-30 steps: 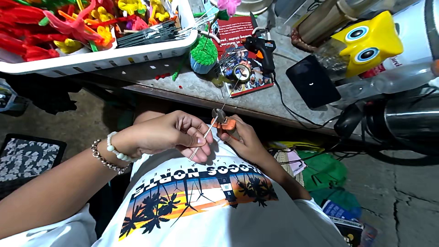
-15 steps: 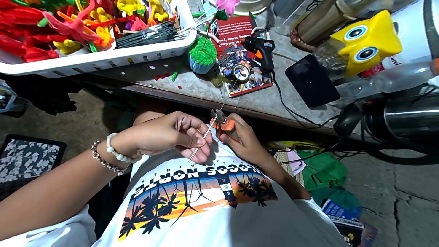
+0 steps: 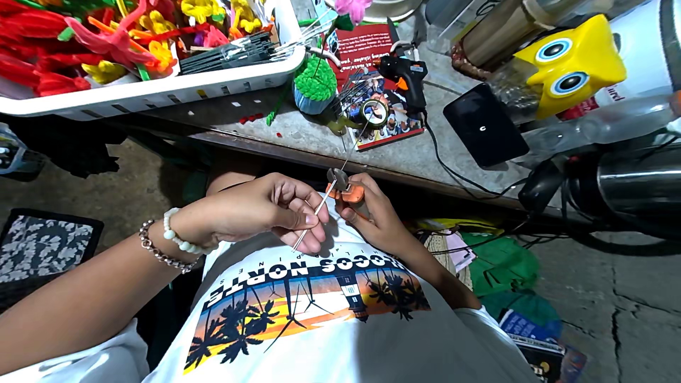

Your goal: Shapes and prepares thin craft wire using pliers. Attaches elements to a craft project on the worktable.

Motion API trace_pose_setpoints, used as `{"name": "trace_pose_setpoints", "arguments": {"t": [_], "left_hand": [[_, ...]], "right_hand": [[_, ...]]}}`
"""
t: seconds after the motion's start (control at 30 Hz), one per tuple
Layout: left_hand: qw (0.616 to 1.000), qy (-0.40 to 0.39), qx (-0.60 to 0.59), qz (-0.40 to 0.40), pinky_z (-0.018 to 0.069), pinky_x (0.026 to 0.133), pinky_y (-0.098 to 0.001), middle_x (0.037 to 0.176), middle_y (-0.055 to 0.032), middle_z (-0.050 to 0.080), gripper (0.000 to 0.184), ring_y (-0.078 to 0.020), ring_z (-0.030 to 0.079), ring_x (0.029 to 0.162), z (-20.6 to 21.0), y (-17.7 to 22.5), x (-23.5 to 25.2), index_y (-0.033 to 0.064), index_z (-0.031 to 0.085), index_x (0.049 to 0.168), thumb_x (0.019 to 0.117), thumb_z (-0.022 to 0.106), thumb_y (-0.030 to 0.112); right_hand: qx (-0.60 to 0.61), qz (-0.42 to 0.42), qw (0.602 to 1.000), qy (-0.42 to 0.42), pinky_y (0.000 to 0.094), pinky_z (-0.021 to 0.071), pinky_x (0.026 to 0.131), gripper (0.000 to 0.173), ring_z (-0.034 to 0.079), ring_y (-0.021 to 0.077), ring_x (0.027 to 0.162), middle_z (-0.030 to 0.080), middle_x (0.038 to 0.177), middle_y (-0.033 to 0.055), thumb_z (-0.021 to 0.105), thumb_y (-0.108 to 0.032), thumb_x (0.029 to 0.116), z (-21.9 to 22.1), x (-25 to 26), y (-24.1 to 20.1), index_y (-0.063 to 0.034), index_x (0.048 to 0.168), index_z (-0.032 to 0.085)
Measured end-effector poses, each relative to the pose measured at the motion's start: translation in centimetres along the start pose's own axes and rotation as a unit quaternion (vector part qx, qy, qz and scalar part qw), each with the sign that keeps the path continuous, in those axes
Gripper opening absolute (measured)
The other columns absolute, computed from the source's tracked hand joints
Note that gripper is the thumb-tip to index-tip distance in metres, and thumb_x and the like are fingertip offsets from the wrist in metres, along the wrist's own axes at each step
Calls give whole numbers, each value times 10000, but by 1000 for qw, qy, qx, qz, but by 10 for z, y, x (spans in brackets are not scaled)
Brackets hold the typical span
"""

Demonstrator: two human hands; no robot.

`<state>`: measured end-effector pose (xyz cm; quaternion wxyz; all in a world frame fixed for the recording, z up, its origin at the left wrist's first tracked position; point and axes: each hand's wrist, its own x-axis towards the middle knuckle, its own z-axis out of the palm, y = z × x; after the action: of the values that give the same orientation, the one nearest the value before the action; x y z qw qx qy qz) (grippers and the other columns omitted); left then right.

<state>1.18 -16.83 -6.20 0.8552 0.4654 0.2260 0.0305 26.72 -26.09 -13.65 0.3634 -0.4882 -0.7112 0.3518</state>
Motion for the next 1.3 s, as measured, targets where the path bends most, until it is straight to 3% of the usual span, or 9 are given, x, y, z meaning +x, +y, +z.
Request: {"name": "trace_pose_setpoints", "arguments": {"t": [0.3,0.53,0.67,0.77,1.0,1.17,1.3], "left_hand": [[1000,-9,-2,-1,639,758,-251,903,-89,782,205,-156,776,824,-1,-2,-1,26,688,1075,1018,505,-47],[999,1,-1,-33,633,753,-237,893,-74,781,206,-142,774,814,-1,-4,0,42,675,1067,1023,492,-42],[999,4,-7,-45,637,758,-244,898,-71,781,219,-143,774,803,-1,-4,2,34,679,1078,1023,484,-50],[999,-2,-2,-34,640,755,-247,892,-70,781,222,-145,774,801,-3,-3,4,38,686,1071,1017,492,-55],[1000,15,9,-18,634,751,-251,901,-95,772,215,-153,768,807,-20,2,11,20,682,1079,1018,488,-50],[999,27,21,2,630,752,-244,871,-78,762,223,-131,754,782,-38,3,22,24,689,1065,1003,487,-47],[999,32,29,-1,623,751,-238,874,-34,757,233,-104,742,782,-52,-8,27,70,673,1072,998,469,-16]], "right_hand": [[50,-2,999,-4,258,560,939,402,668,82,1045,693,1129,109,597,-251,1043,6,0,0,61,1295,568],[195,49,979,-44,219,544,940,467,639,19,1019,664,1103,33,654,-231,1000,16,-6,8,78,1312,494],[176,79,981,-11,204,551,912,342,658,2,974,713,1040,37,678,-227,977,22,-5,10,67,1149,653],[160,72,984,-2,215,557,901,283,665,9,949,713,988,33,673,-224,983,21,-1,11,40,1086,677],[73,82,994,-17,227,576,831,277,683,6,876,732,924,22,668,-260,982,5,23,14,-6,1080,716],[74,113,987,-89,235,597,737,253,682,39,729,702,816,28,618,-218,1019,-11,48,21,22,1068,684],[4,127,981,-144,310,555,746,361,644,99,747,685,862,79,613,-343,1021,-23,62,20,-7,1118,702]]}}
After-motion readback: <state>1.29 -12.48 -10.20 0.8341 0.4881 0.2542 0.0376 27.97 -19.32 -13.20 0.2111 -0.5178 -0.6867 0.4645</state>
